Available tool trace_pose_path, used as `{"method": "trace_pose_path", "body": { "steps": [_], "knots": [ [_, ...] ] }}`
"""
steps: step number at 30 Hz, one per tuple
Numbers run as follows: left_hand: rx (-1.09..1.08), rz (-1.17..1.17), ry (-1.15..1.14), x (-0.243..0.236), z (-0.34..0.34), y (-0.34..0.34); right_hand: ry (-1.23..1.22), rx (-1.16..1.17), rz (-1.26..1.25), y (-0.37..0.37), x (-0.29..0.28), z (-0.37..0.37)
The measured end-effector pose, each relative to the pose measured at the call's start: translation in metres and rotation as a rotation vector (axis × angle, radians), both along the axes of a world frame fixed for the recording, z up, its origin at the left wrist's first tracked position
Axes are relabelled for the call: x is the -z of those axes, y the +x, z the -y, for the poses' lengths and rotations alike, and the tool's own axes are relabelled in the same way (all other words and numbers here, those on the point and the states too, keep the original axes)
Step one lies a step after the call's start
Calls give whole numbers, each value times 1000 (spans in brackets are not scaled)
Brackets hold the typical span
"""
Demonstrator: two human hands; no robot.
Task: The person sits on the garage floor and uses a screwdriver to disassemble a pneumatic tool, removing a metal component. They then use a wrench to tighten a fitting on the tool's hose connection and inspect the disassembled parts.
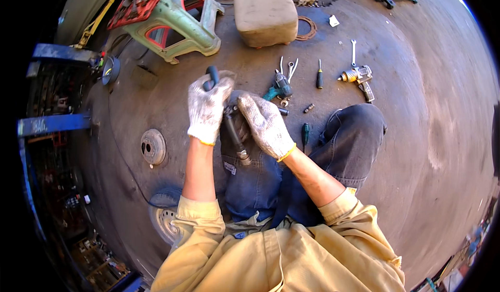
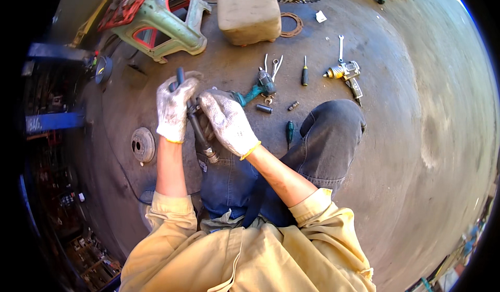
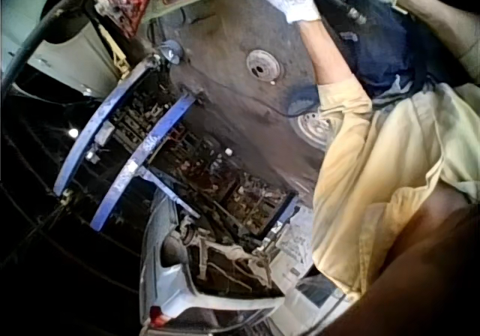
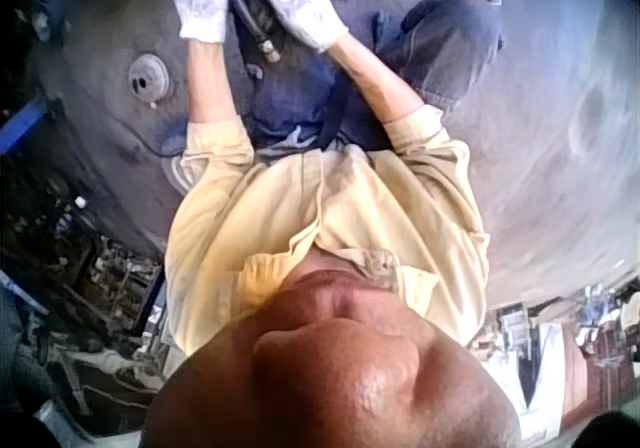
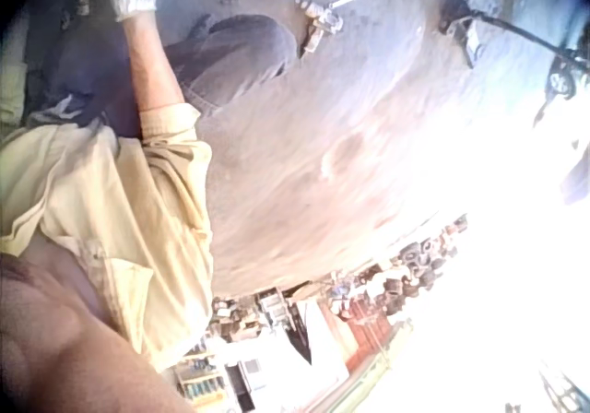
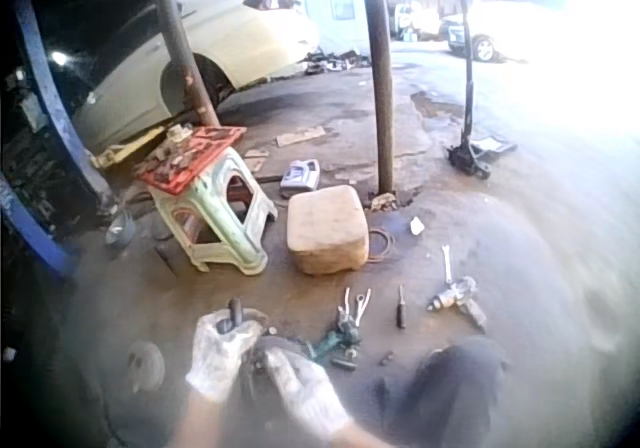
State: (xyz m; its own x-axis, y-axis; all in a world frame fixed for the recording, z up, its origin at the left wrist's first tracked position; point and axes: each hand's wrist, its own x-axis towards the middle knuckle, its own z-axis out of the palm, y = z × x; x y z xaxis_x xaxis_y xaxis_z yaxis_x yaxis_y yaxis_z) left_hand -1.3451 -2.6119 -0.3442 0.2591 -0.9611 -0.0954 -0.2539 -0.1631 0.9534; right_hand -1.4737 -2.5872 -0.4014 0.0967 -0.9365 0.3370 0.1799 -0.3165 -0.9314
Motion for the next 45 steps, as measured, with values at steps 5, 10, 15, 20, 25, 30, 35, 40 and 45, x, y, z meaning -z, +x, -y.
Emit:
{"method": "trace_pose_path", "body": {
  "steps": [5,10,15,20,25,30,35,40,45],
  "knots": [
    [-116,28,5,12,-16,28,783,-238,187,-42,19,-16],
    [-205,117,19,17,-31,61,1080,-92,195,-53,80,-23],
    [-254,127,42,18,-31,66,749,-27,-671,-48,167,-30],
    [-293,174,30,17,-27,53,722,-445,-1171,-47,193,-27],
    [-320,160,28,18,-27,52,707,-474,-1305,-53,263,7],
    [-327,227,104,14,-31,59,649,-217,-1458,-74,275,70],
    [-325,331,151,7,-30,56,397,-188,-1583,-76,282,141],
    [-377,540,72,14,-33,61,-80,-350,-1782,-53,290,207],
    [-292,683,165,9,-38,66,-463,-498,-1835,-52,332,243]
  ]
}}
